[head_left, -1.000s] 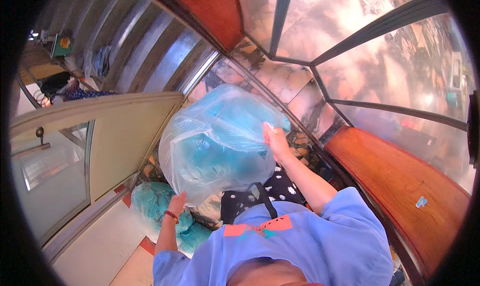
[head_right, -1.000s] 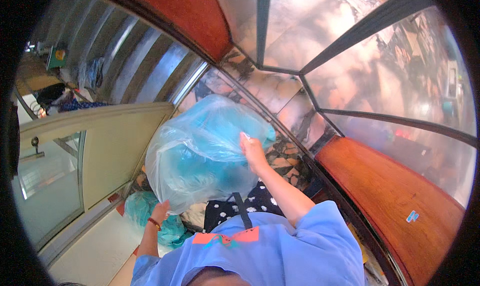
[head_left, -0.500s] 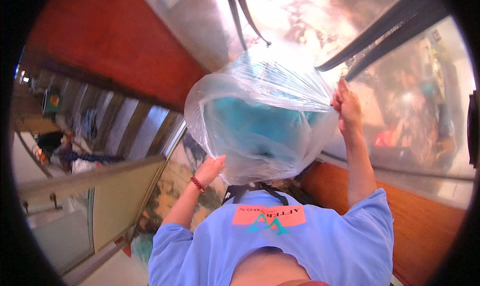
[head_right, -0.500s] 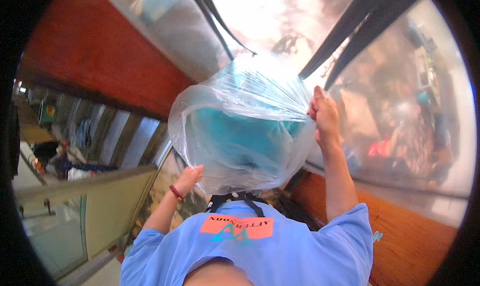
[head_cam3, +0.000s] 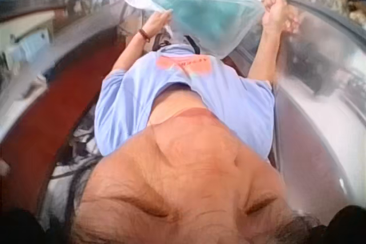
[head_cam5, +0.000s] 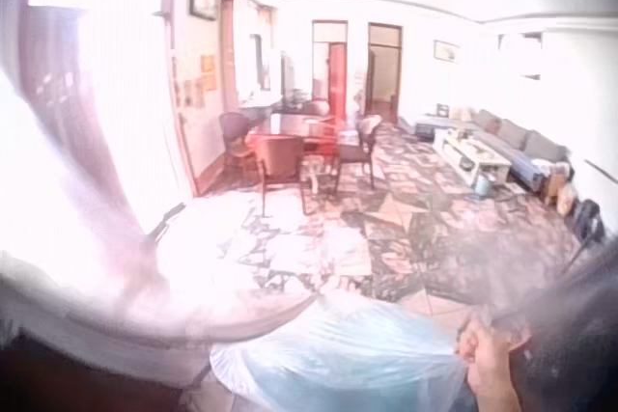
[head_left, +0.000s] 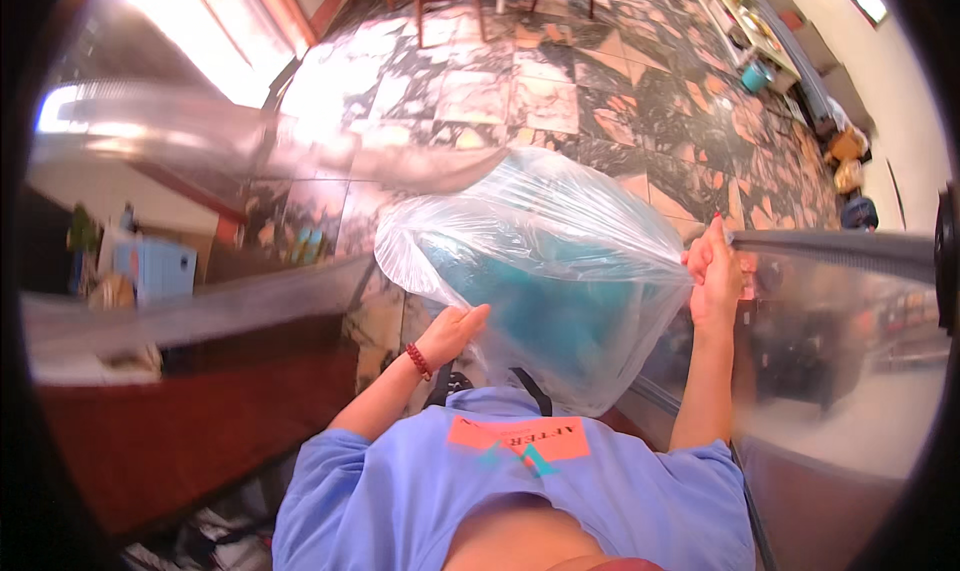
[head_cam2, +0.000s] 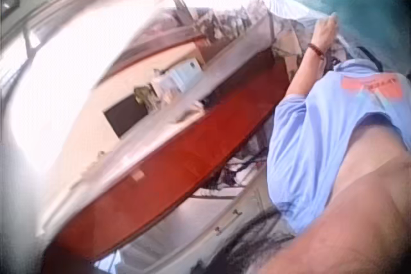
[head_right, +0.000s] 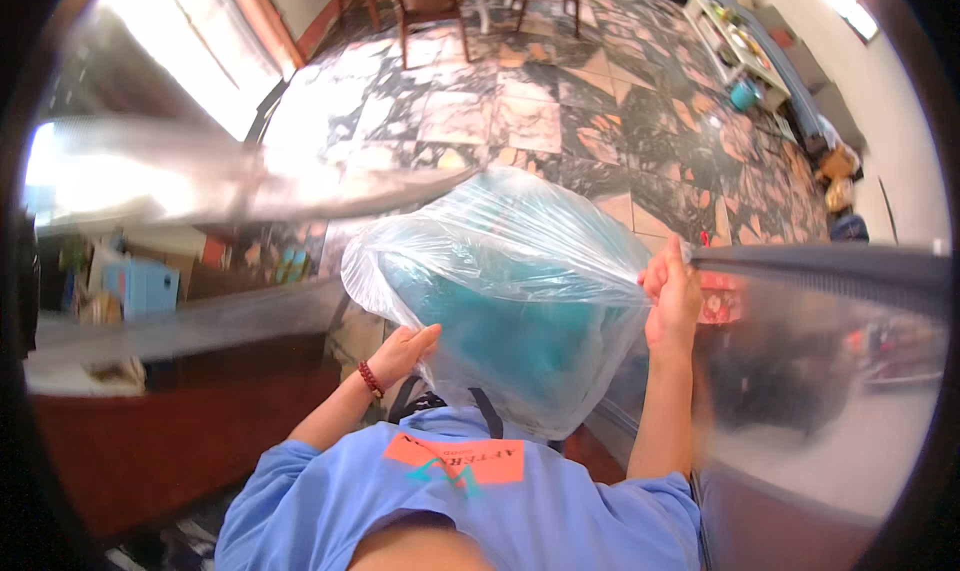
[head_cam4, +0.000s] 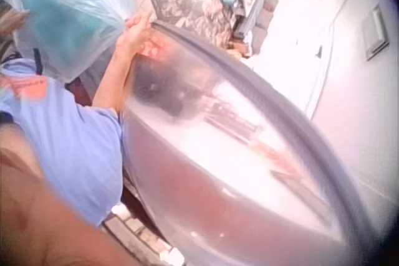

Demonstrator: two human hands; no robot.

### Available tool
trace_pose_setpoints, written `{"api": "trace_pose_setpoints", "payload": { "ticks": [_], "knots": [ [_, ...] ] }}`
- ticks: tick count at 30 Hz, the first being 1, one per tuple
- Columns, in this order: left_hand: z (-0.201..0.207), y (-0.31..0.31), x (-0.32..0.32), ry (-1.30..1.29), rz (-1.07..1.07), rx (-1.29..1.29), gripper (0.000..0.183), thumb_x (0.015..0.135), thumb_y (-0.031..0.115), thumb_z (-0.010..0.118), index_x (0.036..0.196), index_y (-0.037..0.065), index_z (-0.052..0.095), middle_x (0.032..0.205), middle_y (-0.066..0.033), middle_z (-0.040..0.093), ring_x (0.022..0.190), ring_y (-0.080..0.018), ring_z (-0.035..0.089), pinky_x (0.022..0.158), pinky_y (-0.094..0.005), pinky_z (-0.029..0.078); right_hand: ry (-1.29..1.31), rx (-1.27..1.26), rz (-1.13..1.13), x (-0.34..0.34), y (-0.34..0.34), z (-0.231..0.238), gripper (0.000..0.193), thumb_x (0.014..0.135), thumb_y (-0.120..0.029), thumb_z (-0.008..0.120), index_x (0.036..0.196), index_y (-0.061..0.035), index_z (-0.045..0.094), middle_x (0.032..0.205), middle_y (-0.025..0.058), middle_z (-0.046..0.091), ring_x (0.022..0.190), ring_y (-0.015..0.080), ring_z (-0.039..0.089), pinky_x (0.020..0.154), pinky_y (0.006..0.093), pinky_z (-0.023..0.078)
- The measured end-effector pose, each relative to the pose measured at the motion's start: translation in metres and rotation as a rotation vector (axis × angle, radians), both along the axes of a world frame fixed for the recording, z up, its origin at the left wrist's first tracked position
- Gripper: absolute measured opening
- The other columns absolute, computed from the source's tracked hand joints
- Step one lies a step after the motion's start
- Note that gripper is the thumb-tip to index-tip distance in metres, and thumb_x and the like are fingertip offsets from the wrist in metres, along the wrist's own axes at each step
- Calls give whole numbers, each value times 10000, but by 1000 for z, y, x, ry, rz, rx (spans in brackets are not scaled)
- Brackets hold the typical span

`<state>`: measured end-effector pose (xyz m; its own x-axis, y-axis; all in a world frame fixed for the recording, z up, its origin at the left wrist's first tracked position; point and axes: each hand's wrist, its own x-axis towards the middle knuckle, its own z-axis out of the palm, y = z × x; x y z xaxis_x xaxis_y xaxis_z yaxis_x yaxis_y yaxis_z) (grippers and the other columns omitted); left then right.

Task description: The person gathers the top of a large plastic bag filled with blue items, twists the opening, and ties it into a knot by hand.

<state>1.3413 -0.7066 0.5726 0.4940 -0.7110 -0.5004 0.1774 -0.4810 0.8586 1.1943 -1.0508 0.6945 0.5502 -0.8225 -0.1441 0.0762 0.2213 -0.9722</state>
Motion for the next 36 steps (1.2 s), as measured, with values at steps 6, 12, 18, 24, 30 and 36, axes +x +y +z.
{"api": "trace_pose_setpoints", "payload": {
  "ticks": [6,12,18,24,30,36],
  "knots": [
    [-9,-136,105,165,167,21,436,953,407,513,645,100,544,564,69,398,505,-59,354,469,-264,283,-3,13,-167,36,-123,-13,468,991,-306,518,595,-165,312,534,-60,270,461,75,257,581,267,364],
    [-27,-269,230,339,256,52,408,915,447,528,1060,72,596,897,11,582,777,-79,510,597,-252,417,107,-81,-364,104,-226,-16,497,998,-401,475,603,-170,282,512,-55,223,442,80,185,548,246,316],
    [-82,-402,375,397,164,95,377,909,432,543,991,68,598,838,11,570,705,-95,483,578,-265,391,275,-48,-529,193,-302,-64,500,989,-390,503,596,-168,288,511,-62,230,434,68,215,457,249,240],
    [-143,-540,546,489,153,83,372,918,391,559,805,37,582,679,-6,523,505,-100,431,457,-260,334,376,-3,-622,340,-408,-90,506,984,-390,514,588,-167,290,527,-61,239,446,66,229,434,252,168],
    [-98,-669,669,408,82,127,400,900,443,586,869,44,584,772,-11,577,646,-119,504,525,-268,382,347,59,-605,459,-525,-59,510,998,-387,476,587,-169,266,536,-60,233,473,69,203,604,258,287],
    [-102,-736,770,272,336,95,382,920,423,543,818,61,608,750,-5,557,584,-114,479,483,-270,364,215,91,-341,571,-675,-105,507,994,-385,496,595,-165,274,527,-56,241,466,82,213,601,268,328]
  ]
}}
